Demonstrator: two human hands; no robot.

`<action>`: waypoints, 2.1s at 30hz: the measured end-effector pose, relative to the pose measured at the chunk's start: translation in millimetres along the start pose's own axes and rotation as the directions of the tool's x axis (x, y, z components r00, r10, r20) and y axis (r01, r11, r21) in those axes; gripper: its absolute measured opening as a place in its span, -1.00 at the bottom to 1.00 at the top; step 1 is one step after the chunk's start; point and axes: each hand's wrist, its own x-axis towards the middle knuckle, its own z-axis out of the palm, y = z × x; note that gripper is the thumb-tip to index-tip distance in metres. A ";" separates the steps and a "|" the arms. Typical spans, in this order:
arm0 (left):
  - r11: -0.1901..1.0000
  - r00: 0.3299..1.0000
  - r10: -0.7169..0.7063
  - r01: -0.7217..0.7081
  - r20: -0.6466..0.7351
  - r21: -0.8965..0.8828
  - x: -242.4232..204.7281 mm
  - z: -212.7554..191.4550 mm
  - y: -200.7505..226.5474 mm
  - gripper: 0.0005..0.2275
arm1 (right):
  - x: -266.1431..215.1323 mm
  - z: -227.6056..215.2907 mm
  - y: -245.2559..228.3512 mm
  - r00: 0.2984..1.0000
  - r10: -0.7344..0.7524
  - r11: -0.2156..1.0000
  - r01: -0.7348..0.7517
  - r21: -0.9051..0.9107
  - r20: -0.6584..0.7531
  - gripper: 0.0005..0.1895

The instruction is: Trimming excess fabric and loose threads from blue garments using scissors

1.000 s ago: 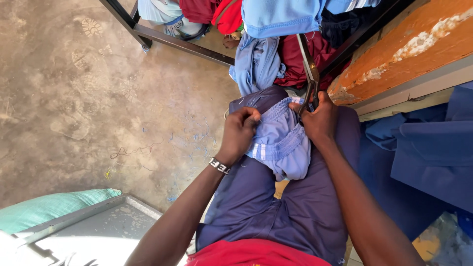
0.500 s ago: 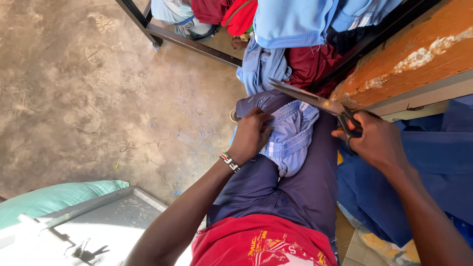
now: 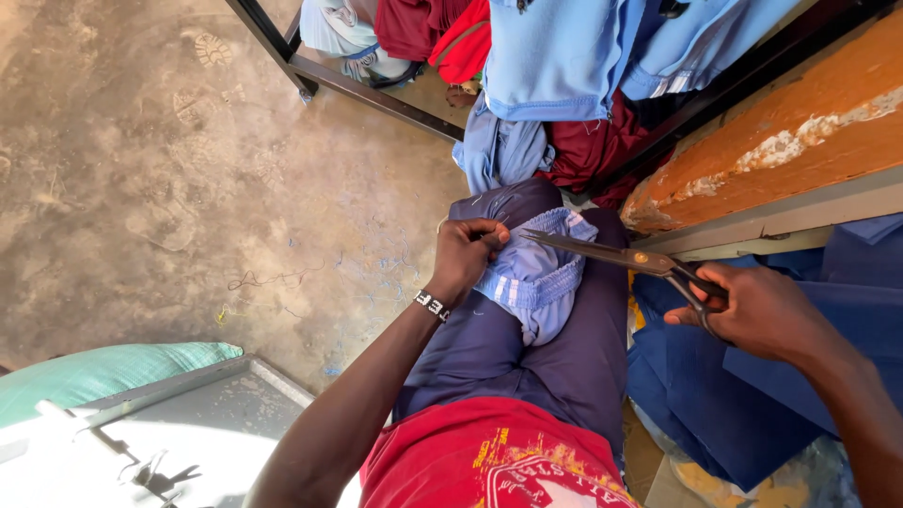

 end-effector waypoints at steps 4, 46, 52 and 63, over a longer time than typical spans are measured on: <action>1.000 1.000 0.021 -0.021 -0.008 0.019 1.9 5.3 0.8 -0.93 | 1.5 -10.2 3.0 1.000 -0.017 1.000 0.017 -0.011 0.008 -0.47; 0.955 0.995 -0.009 -0.020 -0.098 -0.295 -0.2 -37.9 46.6 -0.94 | 14.3 23.0 -51.0 0.930 -0.304 0.919 0.229 -0.322 -0.206 -0.35; 0.957 0.994 -0.019 -0.013 -0.105 -0.290 6.2 -34.3 28.6 -0.96 | 21.0 37.7 -40.5 0.894 -0.373 0.880 0.258 -0.398 -0.246 -0.34; 0.790 0.933 0.173 0.060 -0.316 0.611 26.7 -74.6 19.1 -0.57 | -11.7 3.9 -19.9 0.969 -0.035 0.990 0.001 -0.141 -0.244 -0.35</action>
